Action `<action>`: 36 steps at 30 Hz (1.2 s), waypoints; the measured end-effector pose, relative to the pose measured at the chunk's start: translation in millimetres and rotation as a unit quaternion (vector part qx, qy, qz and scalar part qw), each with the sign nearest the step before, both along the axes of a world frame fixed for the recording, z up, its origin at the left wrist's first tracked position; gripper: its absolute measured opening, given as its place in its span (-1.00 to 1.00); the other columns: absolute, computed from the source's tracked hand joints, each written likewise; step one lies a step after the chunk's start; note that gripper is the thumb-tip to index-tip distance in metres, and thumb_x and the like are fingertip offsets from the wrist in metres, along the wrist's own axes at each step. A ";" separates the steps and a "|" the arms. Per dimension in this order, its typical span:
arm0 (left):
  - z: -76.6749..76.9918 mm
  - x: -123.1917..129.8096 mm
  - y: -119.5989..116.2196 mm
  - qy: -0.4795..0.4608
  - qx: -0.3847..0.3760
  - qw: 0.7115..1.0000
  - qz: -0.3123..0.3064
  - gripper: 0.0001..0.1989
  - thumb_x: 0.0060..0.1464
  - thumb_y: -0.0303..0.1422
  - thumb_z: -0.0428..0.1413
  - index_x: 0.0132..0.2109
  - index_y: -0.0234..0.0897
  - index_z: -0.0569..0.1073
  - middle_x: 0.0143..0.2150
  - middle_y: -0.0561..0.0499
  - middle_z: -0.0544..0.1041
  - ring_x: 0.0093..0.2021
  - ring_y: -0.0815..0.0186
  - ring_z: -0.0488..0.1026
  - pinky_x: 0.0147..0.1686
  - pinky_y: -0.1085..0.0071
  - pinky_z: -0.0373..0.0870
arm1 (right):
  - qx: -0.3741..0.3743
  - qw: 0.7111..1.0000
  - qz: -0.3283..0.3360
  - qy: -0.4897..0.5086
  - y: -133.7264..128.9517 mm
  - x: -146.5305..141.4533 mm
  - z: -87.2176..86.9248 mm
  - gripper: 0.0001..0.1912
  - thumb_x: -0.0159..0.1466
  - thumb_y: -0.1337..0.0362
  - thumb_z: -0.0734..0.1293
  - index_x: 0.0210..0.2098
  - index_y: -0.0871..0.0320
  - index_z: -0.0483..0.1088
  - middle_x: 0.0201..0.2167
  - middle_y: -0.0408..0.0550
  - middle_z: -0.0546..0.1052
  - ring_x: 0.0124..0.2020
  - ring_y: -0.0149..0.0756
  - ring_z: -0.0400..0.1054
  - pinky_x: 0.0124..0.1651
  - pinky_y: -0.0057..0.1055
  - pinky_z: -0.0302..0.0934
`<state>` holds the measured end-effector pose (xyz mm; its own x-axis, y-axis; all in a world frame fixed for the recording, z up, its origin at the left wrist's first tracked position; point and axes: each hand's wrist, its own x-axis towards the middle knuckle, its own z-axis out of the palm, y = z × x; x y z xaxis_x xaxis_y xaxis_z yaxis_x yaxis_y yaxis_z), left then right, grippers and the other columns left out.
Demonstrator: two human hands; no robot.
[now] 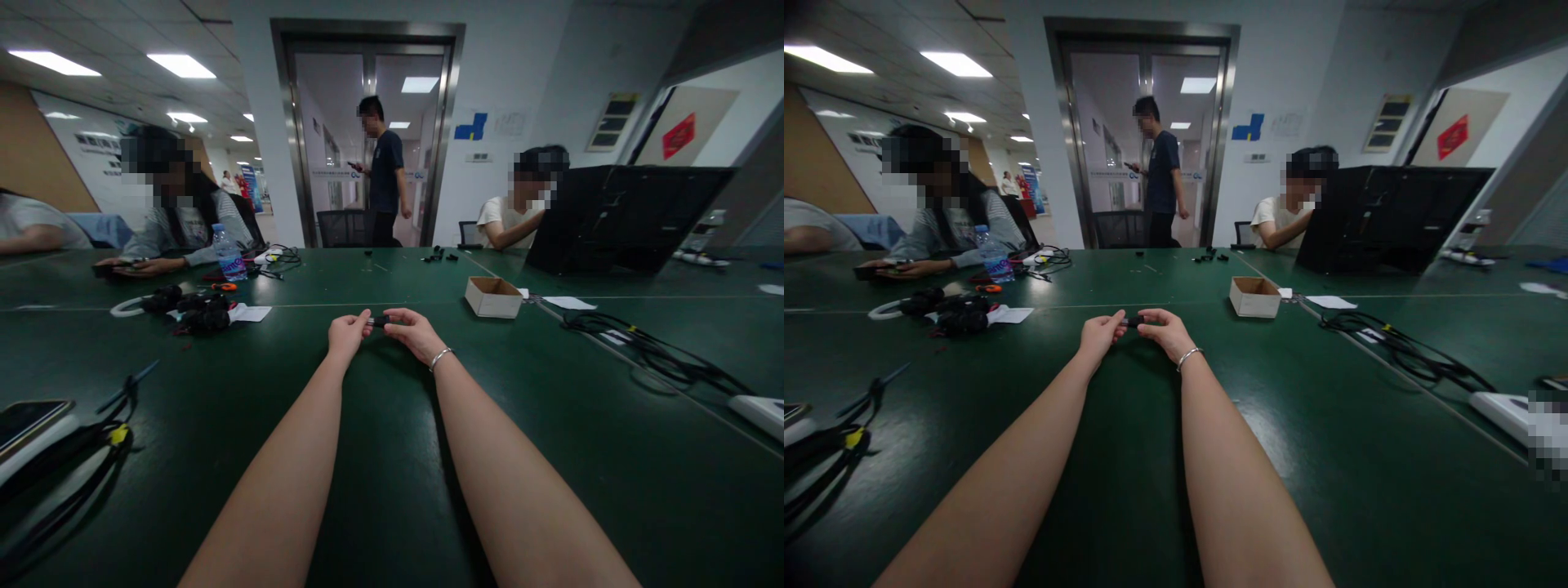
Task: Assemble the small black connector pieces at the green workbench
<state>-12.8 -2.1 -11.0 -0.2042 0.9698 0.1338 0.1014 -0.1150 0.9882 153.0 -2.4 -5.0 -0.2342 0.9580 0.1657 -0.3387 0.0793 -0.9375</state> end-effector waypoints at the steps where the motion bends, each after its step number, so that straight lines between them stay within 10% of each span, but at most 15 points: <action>1: 0.7 0.2 -0.3 0.001 -0.003 1.000 0.006 -0.59 -0.08 -0.03 0.19 -0.45 -0.36 0.51 -0.47 -0.11 0.54 -0.52 0.35 0.40 -0.50 0.45 0.26 | 0.003 1.000 -0.002 -0.001 -0.7 -0.7 1.4 -0.61 -0.14 0.49 0.53 -0.29 0.15 0.51 -0.32 -0.14 0.42 -0.35 -0.41 0.39 -0.22 -0.46 0.35; 36: 3.3 5.0 -3.7 0.036 0.037 0.996 -0.071 -0.75 0.07 -0.27 0.07 -0.12 -0.27 0.42 -0.36 -0.02 0.44 -0.46 0.37 0.34 -0.51 0.50 0.21 | -0.025 1.000 0.010 0.008 -2.8 2.6 4.3 -0.74 0.00 0.51 0.48 -0.30 0.20 0.49 -0.43 -0.14 0.47 -0.45 -0.44 0.43 -0.36 -0.57 0.40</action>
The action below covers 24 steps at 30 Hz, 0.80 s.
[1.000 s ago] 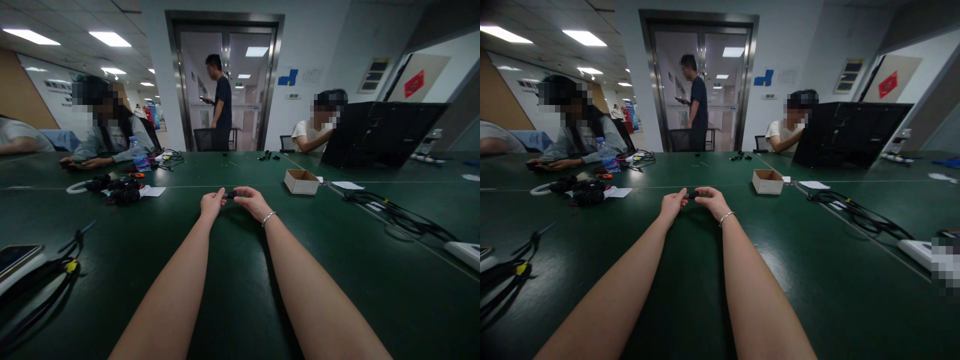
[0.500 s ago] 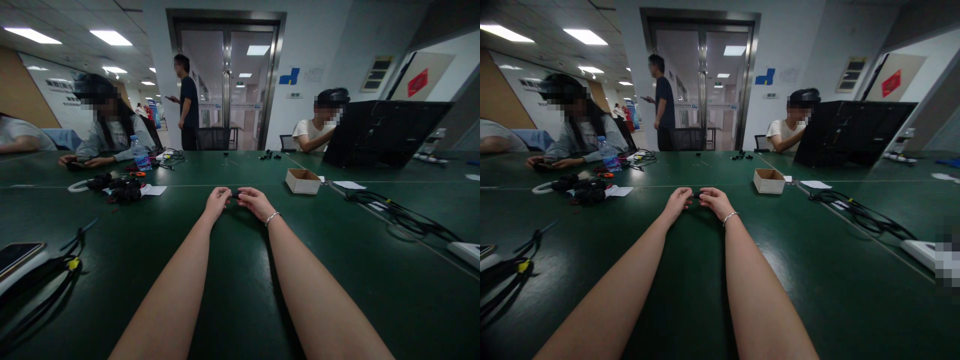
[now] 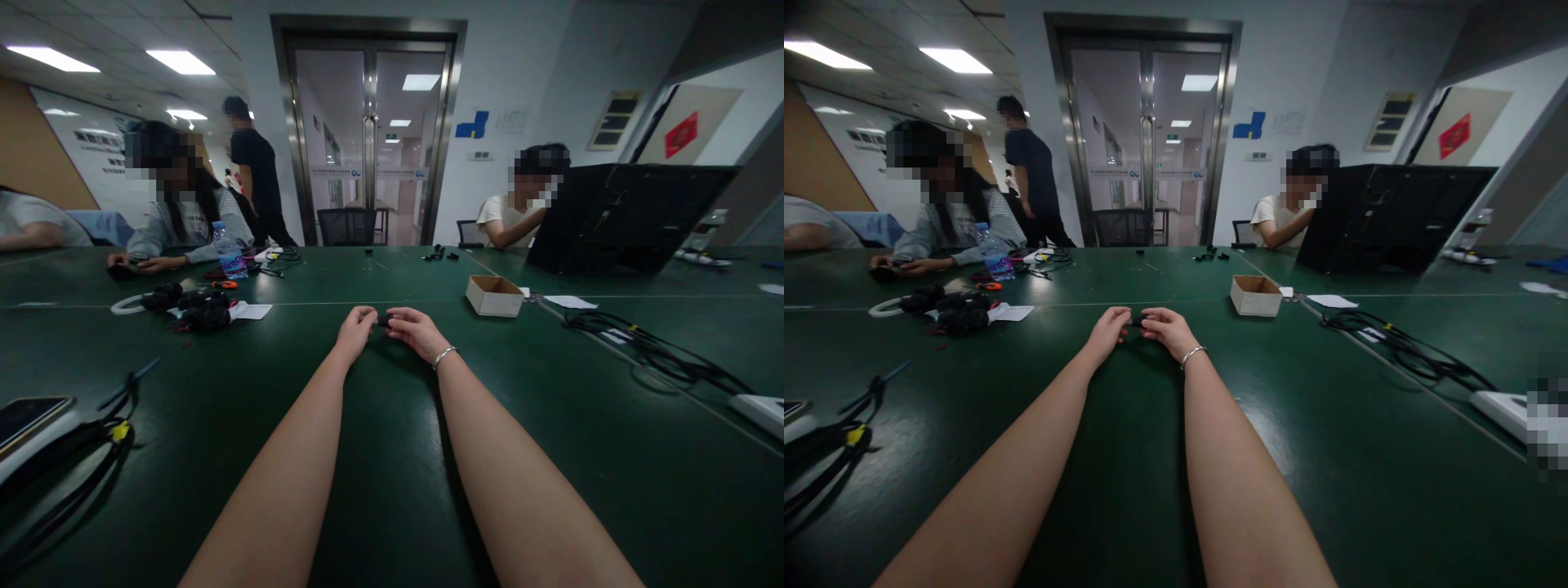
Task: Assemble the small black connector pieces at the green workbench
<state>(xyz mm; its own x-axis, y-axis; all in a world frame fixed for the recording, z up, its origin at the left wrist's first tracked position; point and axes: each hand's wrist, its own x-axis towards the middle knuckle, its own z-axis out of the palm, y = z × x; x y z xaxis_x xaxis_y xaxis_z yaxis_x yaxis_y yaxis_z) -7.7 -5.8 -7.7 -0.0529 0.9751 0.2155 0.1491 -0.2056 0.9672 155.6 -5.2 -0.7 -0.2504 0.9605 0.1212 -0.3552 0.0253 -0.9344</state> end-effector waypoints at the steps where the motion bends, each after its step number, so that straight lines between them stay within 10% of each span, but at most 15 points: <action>1: -0.5 -0.2 0.5 0.002 -0.009 1.000 -0.006 -0.74 0.11 -0.24 0.02 -0.12 -0.28 0.42 -0.42 0.00 0.42 -0.50 0.38 0.32 -0.53 0.49 0.19 | -0.001 1.000 0.002 -0.002 -0.1 0.0 0.2 -0.74 0.01 0.51 0.48 -0.30 0.20 0.49 -0.43 -0.14 0.47 -0.45 -0.44 0.43 -0.36 -0.56 0.40; 24: 1.4 0.9 -0.3 -0.025 -0.011 1.000 -0.006 -0.73 0.02 -0.34 0.05 -0.09 -0.26 0.40 -0.49 0.07 0.39 -0.52 0.39 0.29 -0.46 0.48 0.19 | -0.003 1.000 -0.002 0.001 -1.3 -2.5 1.7 -0.76 0.03 0.51 0.47 -0.29 0.20 0.49 -0.41 -0.12 0.48 -0.40 -0.39 0.46 -0.34 -0.55 0.43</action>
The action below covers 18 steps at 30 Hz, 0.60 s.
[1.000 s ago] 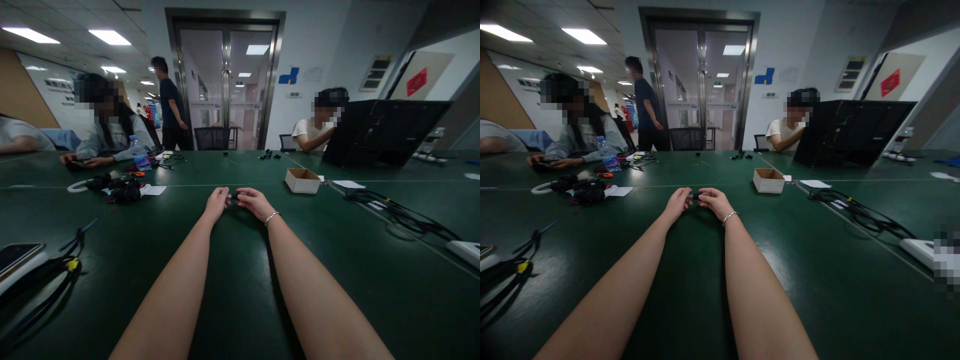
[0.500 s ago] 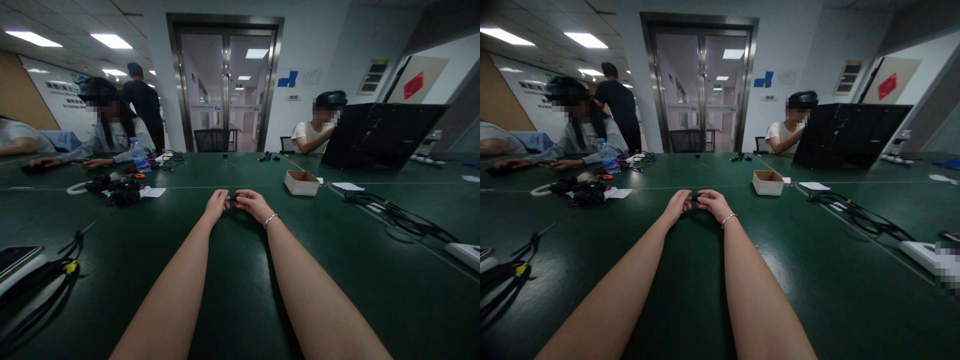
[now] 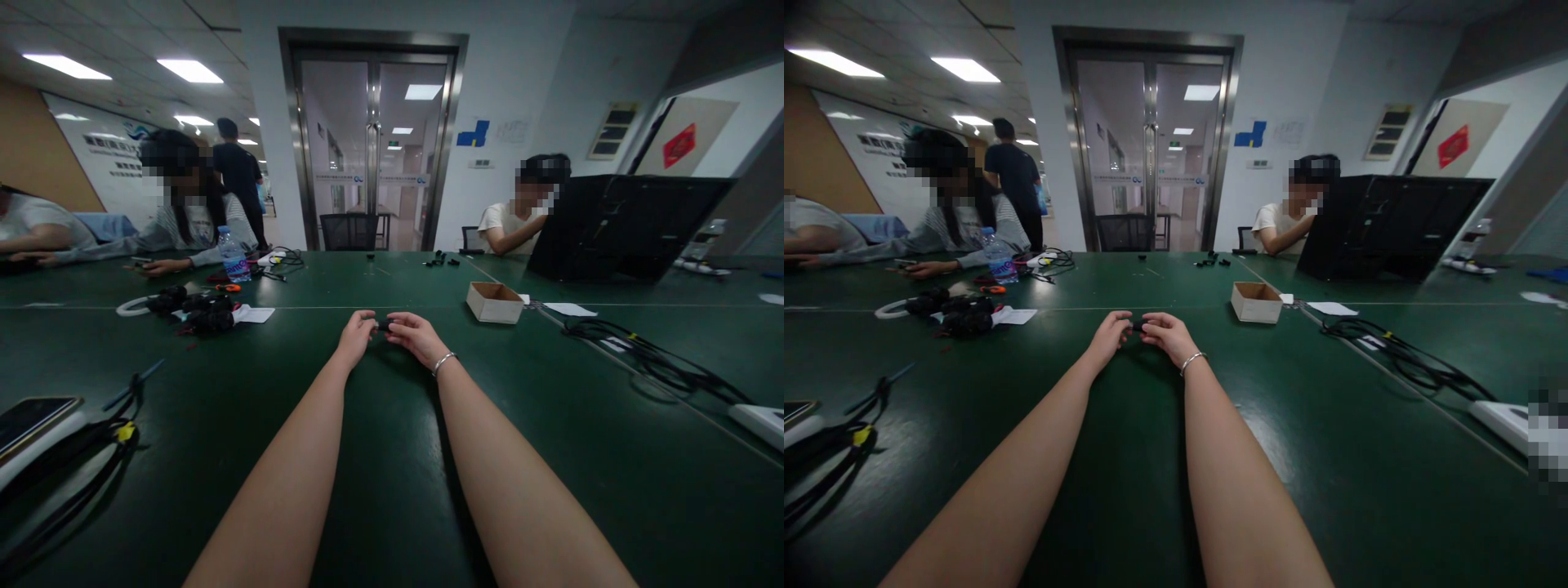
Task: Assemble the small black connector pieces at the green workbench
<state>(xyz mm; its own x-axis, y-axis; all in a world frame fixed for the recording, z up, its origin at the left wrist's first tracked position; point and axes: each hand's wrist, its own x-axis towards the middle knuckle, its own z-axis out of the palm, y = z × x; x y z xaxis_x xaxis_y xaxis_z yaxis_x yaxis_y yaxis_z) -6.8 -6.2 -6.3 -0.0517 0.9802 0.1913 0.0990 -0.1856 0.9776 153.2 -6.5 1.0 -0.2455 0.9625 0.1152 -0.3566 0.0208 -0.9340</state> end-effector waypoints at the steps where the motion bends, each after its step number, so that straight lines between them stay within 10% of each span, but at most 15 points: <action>1: 0.5 0.3 -0.5 -0.003 -0.001 1.000 -0.012 -0.75 0.04 -0.31 0.03 -0.12 -0.27 0.41 -0.54 0.09 0.35 -0.55 0.40 0.26 -0.49 0.49 0.17 | 0.001 1.000 0.003 -0.001 0.2 0.1 -0.3 -0.76 0.03 0.50 0.48 -0.29 0.20 0.48 -0.41 -0.12 0.48 -0.41 -0.40 0.46 -0.33 -0.55 0.43; 18: 2.5 0.6 -0.9 0.015 -0.014 1.000 -0.011 -0.72 0.07 -0.41 -0.07 -0.10 -0.32 0.43 -0.55 0.09 0.32 -0.61 0.44 0.19 -0.59 0.54 0.10 | -0.006 1.000 0.025 -0.006 0.9 2.3 -3.4 -0.78 0.09 0.53 0.42 -0.27 0.21 0.50 -0.40 -0.12 0.47 -0.43 -0.42 0.45 -0.30 -0.53 0.43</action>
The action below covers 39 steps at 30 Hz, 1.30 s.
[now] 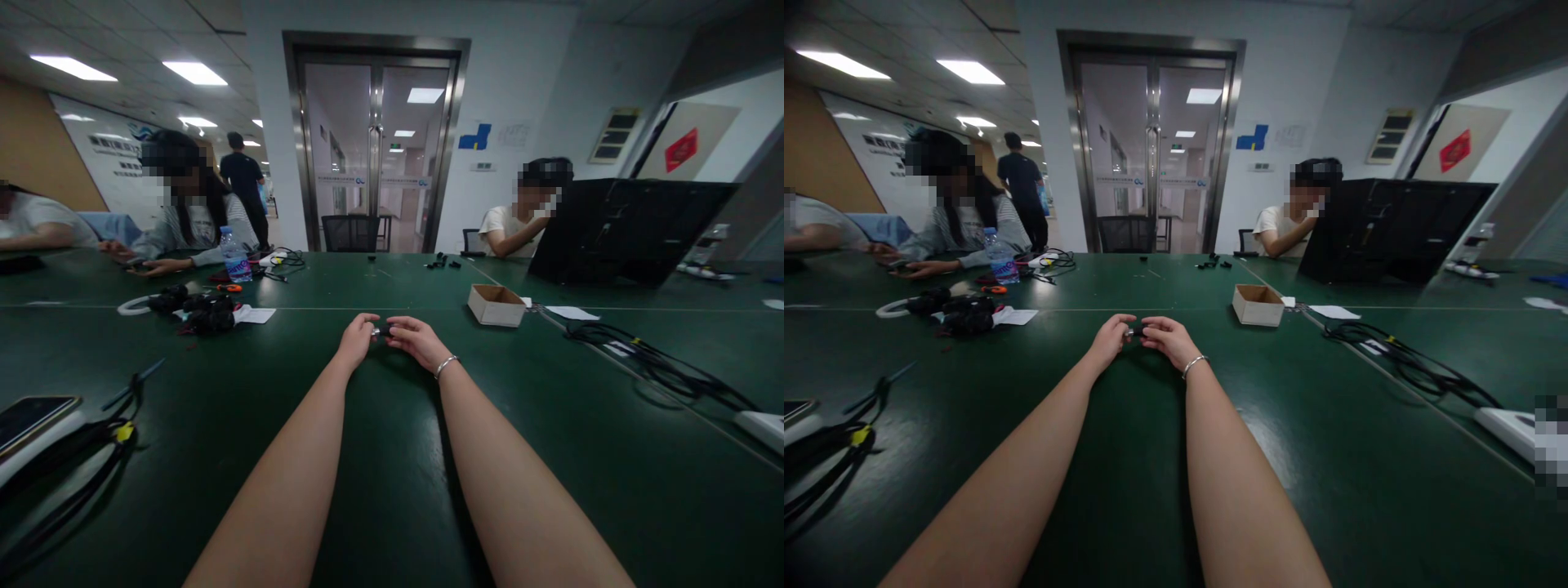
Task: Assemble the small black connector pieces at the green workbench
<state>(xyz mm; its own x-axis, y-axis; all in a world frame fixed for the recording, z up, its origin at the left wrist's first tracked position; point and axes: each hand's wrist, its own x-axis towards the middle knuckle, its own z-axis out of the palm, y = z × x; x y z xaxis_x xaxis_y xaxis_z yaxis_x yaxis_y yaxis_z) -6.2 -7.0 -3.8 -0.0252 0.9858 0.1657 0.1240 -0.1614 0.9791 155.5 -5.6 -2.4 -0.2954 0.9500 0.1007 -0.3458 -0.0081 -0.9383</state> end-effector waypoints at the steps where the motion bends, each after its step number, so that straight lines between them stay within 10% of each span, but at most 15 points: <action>1: 0.6 0.0 -0.6 0.006 0.003 1.000 -0.002 -0.73 0.08 -0.39 -0.08 -0.13 -0.32 0.44 -0.56 0.09 0.31 -0.61 0.44 0.19 -0.58 0.53 0.11 | 0.001 1.000 0.002 -0.002 0.1 0.1 -0.1 -0.78 0.09 0.53 0.42 -0.27 0.21 0.50 -0.40 -0.12 0.47 -0.43 -0.43 0.45 -0.30 -0.53 0.43; 39: 2.9 -1.2 -2.4 -0.002 0.007 1.000 -0.026 -0.72 0.08 -0.34 -0.08 -0.16 -0.35 0.44 -0.61 0.07 0.33 -0.63 0.43 0.20 -0.62 0.53 0.10 | -0.001 1.000 -0.001 0.008 0.1 0.9 -0.1 -0.76 0.09 0.54 0.42 -0.26 0.20 0.48 -0.37 -0.12 0.47 -0.38 -0.40 0.45 -0.27 -0.51 0.44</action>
<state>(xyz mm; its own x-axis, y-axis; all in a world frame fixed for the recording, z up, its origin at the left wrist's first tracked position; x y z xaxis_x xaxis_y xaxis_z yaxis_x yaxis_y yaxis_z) -7.4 -9.4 -0.9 0.0250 0.9836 0.1786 0.1115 -0.1803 0.9773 156.3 -5.5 -2.5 -0.2922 0.9507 0.1039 -0.3601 -0.0087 -0.9329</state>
